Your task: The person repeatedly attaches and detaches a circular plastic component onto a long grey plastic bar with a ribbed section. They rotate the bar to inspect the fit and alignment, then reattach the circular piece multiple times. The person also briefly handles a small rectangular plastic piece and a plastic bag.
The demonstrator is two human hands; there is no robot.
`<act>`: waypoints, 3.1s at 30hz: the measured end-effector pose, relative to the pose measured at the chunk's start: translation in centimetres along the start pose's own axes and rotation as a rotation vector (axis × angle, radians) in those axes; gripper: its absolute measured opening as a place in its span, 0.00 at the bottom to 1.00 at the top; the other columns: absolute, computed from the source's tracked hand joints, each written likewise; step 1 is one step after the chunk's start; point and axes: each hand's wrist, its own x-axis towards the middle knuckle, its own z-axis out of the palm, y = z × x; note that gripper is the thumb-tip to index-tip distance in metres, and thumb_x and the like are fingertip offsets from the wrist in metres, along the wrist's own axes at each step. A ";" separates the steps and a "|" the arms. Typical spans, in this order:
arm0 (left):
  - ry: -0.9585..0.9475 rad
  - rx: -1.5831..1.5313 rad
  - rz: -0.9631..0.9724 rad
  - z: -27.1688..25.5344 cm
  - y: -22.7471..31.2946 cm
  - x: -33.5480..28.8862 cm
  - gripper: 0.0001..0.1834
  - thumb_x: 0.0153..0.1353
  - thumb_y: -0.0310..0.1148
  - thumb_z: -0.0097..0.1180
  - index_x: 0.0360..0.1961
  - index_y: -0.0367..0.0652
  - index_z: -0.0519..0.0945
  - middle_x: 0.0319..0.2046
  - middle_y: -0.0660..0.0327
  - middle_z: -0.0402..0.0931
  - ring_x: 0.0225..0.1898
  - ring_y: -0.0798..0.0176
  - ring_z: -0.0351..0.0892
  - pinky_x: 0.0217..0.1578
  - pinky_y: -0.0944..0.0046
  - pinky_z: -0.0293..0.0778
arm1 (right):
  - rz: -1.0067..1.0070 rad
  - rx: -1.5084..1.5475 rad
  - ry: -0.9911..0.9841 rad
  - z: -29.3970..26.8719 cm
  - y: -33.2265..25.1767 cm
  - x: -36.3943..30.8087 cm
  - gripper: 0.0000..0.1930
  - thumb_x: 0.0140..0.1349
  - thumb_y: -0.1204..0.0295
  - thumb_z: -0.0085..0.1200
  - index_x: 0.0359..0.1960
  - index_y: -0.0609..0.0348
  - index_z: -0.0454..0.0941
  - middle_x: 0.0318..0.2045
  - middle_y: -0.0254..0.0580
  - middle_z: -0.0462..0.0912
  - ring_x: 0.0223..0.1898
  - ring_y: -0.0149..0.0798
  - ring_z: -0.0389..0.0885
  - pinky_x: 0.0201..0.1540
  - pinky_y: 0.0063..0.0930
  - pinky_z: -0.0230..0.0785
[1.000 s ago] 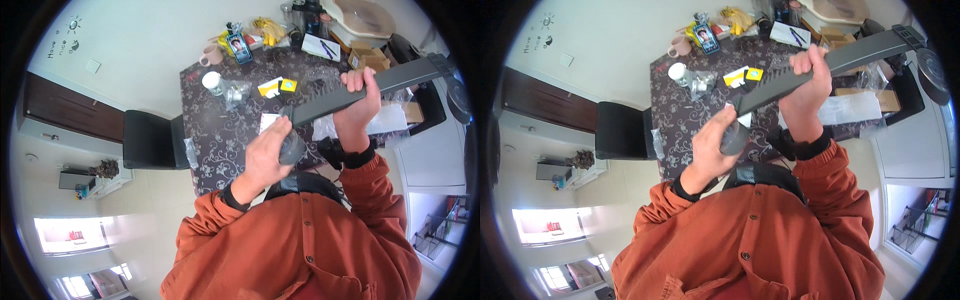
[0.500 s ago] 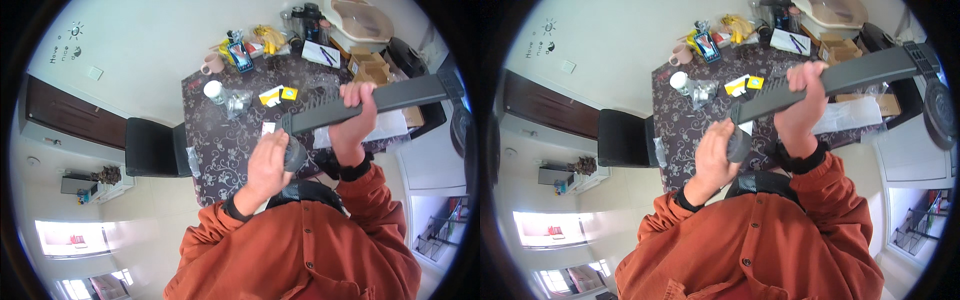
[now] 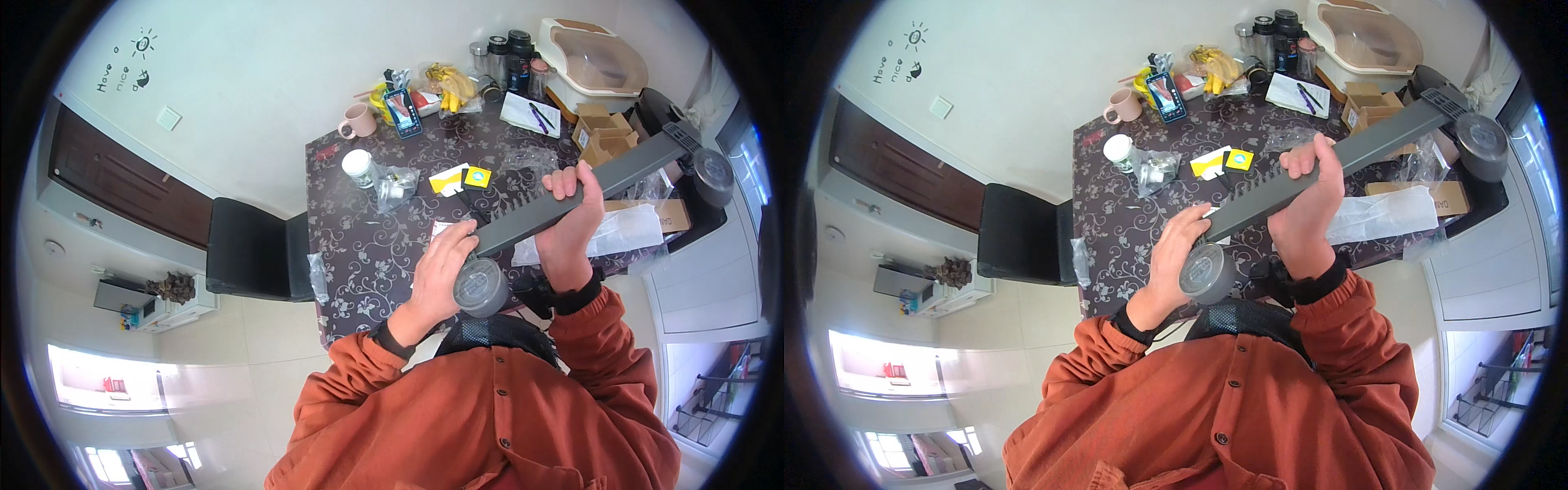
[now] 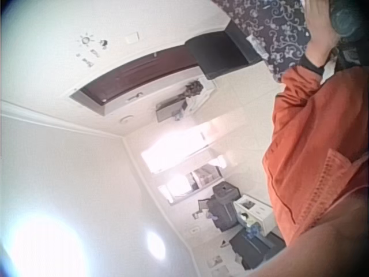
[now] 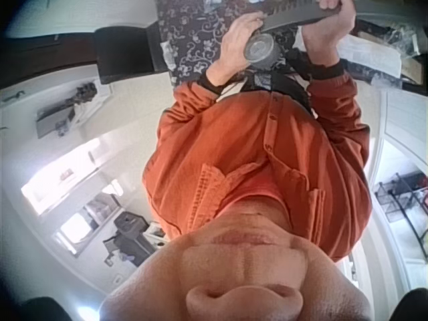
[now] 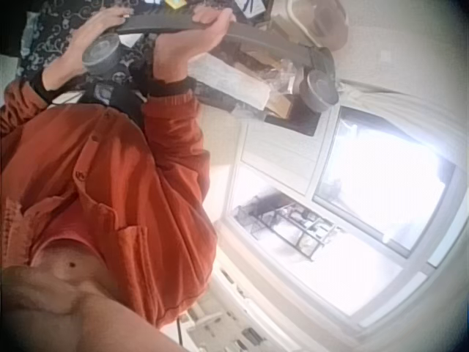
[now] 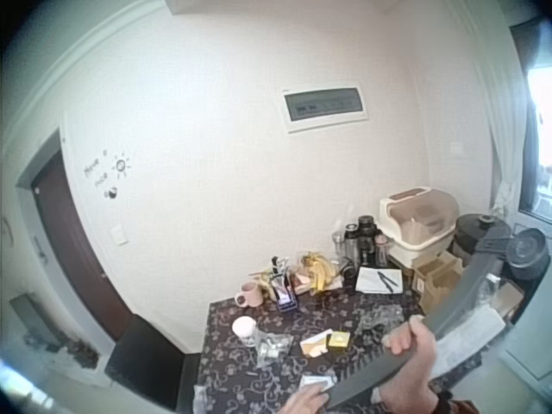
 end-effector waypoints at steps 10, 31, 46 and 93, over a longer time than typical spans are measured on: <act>0.006 -0.120 -0.254 1.0 -0.6 -0.9 0.17 0.49 0.23 0.61 0.43 0.39 0.76 0.38 0.54 0.79 0.40 0.49 0.81 0.38 0.59 0.77 | -0.071 -0.546 -0.007 -1.5 2.9 1.2 0.20 0.59 0.69 0.60 0.48 0.61 0.64 0.37 0.34 0.70 0.41 0.29 0.68 0.48 0.26 0.63; -0.210 0.319 -0.542 -4.3 -4.8 1.1 0.16 0.63 0.36 0.54 0.43 0.33 0.73 0.23 0.41 0.77 0.28 0.35 0.78 0.29 0.46 0.74 | 0.114 -0.919 -0.262 -4.3 2.8 2.1 0.33 0.61 0.65 0.58 0.64 0.66 0.59 0.64 0.54 0.62 0.67 0.45 0.58 0.67 0.36 0.52; -0.404 0.091 -0.703 -9.9 -3.0 6.9 0.21 0.65 0.43 0.54 0.35 0.30 0.75 0.21 0.47 0.76 0.25 0.44 0.78 0.29 0.56 0.72 | 0.741 -0.791 -0.243 -5.8 4.7 1.0 0.32 0.65 0.44 0.47 0.53 0.66 0.69 0.45 0.44 0.79 0.43 0.38 0.79 0.50 0.32 0.70; -0.482 -1.189 -0.766 -4.9 0.1 4.2 0.14 0.60 0.33 0.63 0.44 0.37 0.79 0.35 0.64 0.79 0.34 0.74 0.77 0.36 0.74 0.74 | 0.824 -0.189 0.086 -4.9 5.8 3.5 0.16 0.66 0.60 0.49 0.19 0.47 0.65 0.16 0.24 0.65 0.19 0.26 0.67 0.24 0.18 0.60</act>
